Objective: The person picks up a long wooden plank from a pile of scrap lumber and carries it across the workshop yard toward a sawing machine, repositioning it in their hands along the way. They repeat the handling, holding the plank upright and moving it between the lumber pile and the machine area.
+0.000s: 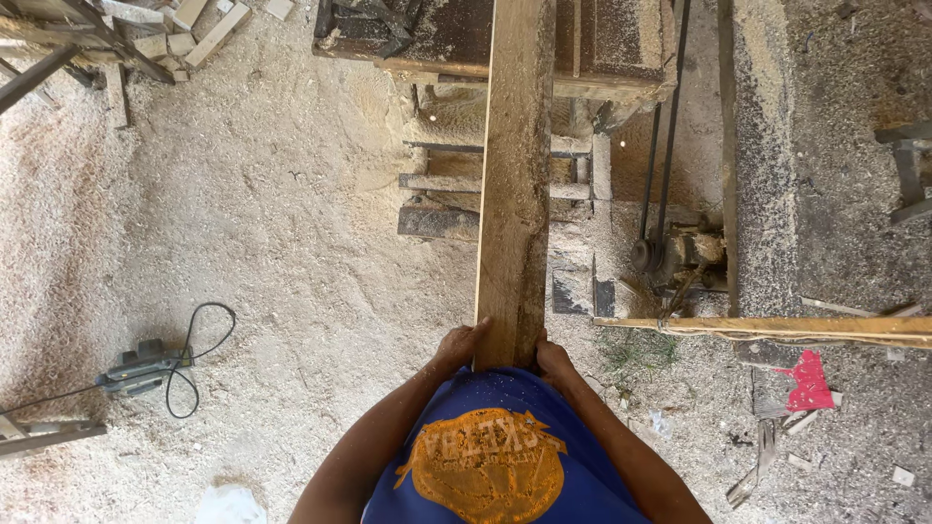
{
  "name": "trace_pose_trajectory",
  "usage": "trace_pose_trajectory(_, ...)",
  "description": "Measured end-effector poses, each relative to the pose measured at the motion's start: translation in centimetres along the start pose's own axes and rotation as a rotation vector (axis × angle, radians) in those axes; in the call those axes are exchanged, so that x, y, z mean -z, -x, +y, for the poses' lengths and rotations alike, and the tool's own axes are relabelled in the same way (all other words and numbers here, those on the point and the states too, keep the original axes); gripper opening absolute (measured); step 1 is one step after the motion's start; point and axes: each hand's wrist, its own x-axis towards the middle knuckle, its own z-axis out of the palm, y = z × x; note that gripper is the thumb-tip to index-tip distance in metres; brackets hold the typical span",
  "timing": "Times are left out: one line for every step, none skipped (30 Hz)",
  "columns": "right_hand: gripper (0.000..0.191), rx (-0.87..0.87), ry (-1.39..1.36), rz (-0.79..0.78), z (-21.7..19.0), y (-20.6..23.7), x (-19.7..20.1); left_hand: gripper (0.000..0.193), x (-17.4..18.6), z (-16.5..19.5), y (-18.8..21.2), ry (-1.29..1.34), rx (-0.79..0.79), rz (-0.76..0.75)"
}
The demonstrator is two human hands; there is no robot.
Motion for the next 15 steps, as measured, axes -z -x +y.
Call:
trace_pose_trajectory(0.082,-0.023,-0.09,-0.031,-0.2,0.0,-0.1,0.084,0.0,0.2,-0.1,0.006,-0.003,-0.007)
trace_pose_trajectory(0.08,-0.043,-0.182,-0.063,-0.4,0.0,-0.2,0.082,-0.1,0.4,-0.3,0.037,-0.002,-0.006)
trace_pose_trajectory(0.077,-0.046,-0.252,-0.071,-0.5,-0.1,-0.3,0.08,-0.1,0.6,-0.5,0.065,-0.002,-0.002)
trace_pose_trajectory(0.075,-0.051,-0.325,-0.08,-0.7,-0.1,-0.4,0.078,0.0,0.6,-0.5,0.091,-0.001,0.001)
trace_pose_trajectory(0.072,-0.055,-0.401,-0.089,-0.7,-0.1,-0.5,0.08,-0.1,0.8,-0.7,0.002,-0.044,0.035)
trace_pose_trajectory(0.07,-0.061,-0.406,-0.08,-0.8,-0.1,-0.6,0.081,0.0,0.9,-0.6,-0.092,-0.086,0.069)
trace_pose_trajectory(0.067,-0.073,-0.417,-0.071,-0.8,-0.1,-0.7,0.082,0.0,0.9,-0.5,-0.19,-0.122,0.098)
trace_pose_trajectory(0.065,-0.092,-0.431,-0.057,-0.8,-0.2,-0.7,0.082,0.1,0.9,-0.4,-0.163,-0.119,0.088)
trace_pose_trajectory(0.062,-0.091,-0.429,-0.059,-0.8,-0.2,-0.7,0.082,0.2,1.0,-0.1,-0.134,-0.115,0.072)
trace_pose_trajectory(0.059,-0.087,-0.427,-0.059,-0.7,-0.2,-0.7,0.082,0.2,1.0,0.0,-0.106,-0.113,0.057)
trace_pose_trajectory(0.057,-0.074,-0.426,-0.062,-0.6,-0.1,-0.7,0.081,0.3,1.1,0.3,-0.06,-0.103,0.039)
trace_pose_trajectory(0.055,-0.058,-0.412,-0.055,-0.4,-0.1,-0.7,0.08,0.4,1.3,0.6,-0.014,-0.094,0.024)
trace_pose_trajectory(0.053,-0.043,-0.395,-0.046,-0.3,-0.1,-0.6,0.079,0.5,1.6,0.9,0.035,-0.086,0.008)
trace_pose_trajectory(0.051,-0.022,-0.374,-0.034,-0.3,0.0,-0.6,0.078,0.5,1.9,1.1,0.02,-0.093,0.006)
trace_pose_trajectory(0.041,-0.002,-0.378,-0.014,-0.2,0.0,-0.5,0.077,0.5,2.2,1.3,0.006,-0.101,0.003)
